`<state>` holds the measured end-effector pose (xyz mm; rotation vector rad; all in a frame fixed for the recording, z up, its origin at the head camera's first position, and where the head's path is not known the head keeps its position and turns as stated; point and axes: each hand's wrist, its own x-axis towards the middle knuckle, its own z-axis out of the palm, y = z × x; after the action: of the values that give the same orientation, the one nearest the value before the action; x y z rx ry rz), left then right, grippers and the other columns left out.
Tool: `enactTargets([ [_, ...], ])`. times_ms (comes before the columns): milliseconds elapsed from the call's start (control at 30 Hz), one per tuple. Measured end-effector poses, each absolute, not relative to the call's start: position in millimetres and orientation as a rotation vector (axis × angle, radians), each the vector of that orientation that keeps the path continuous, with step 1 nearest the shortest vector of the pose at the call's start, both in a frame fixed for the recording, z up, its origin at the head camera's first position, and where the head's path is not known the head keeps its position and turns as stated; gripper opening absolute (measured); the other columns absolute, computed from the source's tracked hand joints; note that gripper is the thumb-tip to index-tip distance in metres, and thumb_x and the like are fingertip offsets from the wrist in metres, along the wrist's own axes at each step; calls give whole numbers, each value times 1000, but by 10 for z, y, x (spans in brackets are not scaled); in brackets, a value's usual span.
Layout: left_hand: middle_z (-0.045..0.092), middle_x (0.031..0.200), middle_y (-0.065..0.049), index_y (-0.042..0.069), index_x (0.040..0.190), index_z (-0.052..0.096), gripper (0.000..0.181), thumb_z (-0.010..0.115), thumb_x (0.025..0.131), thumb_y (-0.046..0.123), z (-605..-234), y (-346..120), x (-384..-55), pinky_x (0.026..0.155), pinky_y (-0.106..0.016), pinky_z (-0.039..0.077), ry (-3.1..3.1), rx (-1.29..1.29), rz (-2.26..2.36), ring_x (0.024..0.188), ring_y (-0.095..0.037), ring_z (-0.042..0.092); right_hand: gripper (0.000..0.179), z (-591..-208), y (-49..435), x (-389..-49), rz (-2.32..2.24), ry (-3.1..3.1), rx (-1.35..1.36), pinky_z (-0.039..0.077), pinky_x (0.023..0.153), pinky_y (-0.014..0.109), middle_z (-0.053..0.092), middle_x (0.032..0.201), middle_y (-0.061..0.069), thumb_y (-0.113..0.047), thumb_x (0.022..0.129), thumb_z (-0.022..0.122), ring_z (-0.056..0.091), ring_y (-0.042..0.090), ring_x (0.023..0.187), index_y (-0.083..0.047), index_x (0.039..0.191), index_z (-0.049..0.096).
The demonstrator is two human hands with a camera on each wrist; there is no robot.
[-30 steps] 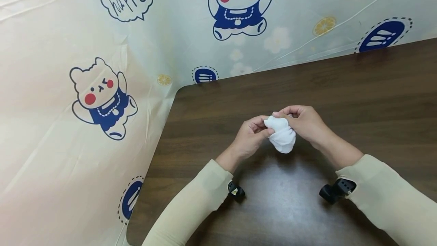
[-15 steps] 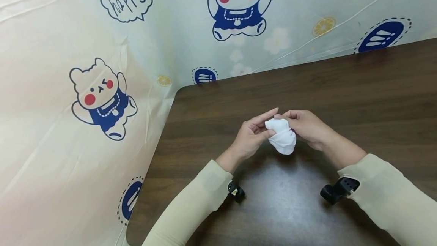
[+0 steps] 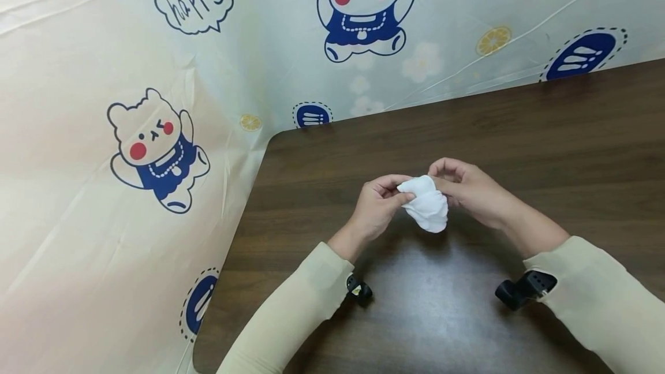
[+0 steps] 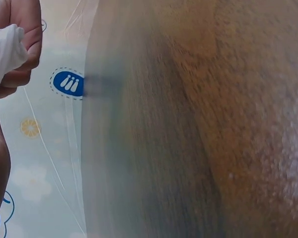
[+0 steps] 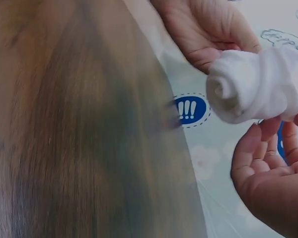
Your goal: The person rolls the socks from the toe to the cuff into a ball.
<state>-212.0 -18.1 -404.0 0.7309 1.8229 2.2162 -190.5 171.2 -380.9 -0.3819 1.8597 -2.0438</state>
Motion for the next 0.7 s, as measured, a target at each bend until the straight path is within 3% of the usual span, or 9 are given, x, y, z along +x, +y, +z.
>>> enactTargets([
  [167, 56, 95, -10, -17, 95, 54, 25, 60, 71, -14, -4043, -177, -2130, 68, -23, 45, 1821, 768, 2265, 79, -12, 54, 20, -3817, 1696, -1852, -1921, 2264, -416, 43, 57, 29, 51, 89, 8, -19, 87, 51, 47, 18, 72, -4, 100, 53],
  [300, 56, 103, -10, -17, 95, 51, 23, 57, 74, -14, -4030, -177, -2134, 71, -24, 44, 1753, 794, 2291, 85, -15, 54, 14, -3828, 1679, -1826, -1827, 2573, -490, 41, 54, 27, 56, 84, 5, -17, 87, 51, 48, 17, 67, -7, 95, 58],
  [400, 58, 97, -11, -16, 97, 48, 21, 53, 76, -15, -4019, -163, -2129, 69, -23, 45, 1705, 729, 2307, 80, -14, 55, 7, -3831, 1668, -1825, -1850, 2698, -644, 39, 50, 24, 56, 82, 3, -7, 85, 53, 47, 16, 64, -8, 89, 59],
  [533, 58, 89, -11, -16, 97, 45, 20, 52, 78, -15, -4010, -141, -2126, 65, -22, 45, 1688, 662, 2317, 73, -11, 54, 15, -3840, 1661, -1838, -1902, 2765, -901, 36, 49, 22, 53, 85, 3, 5, 77, 59, 45, 13, 66, -8, 83, 59],
  [700, 59, 88, -10, -14, 95, 47, 20, 54, 77, -13, -3986, -148, -2118, 65, -23, 45, 1758, 676, 2319, 73, -13, 54, 17, -3845, 1675, -1827, -1911, 2666, -966, 34, 46, 24, 50, 74, 2, 6, 78, 57, 43, 14, 60, -9, 84, 57],
])
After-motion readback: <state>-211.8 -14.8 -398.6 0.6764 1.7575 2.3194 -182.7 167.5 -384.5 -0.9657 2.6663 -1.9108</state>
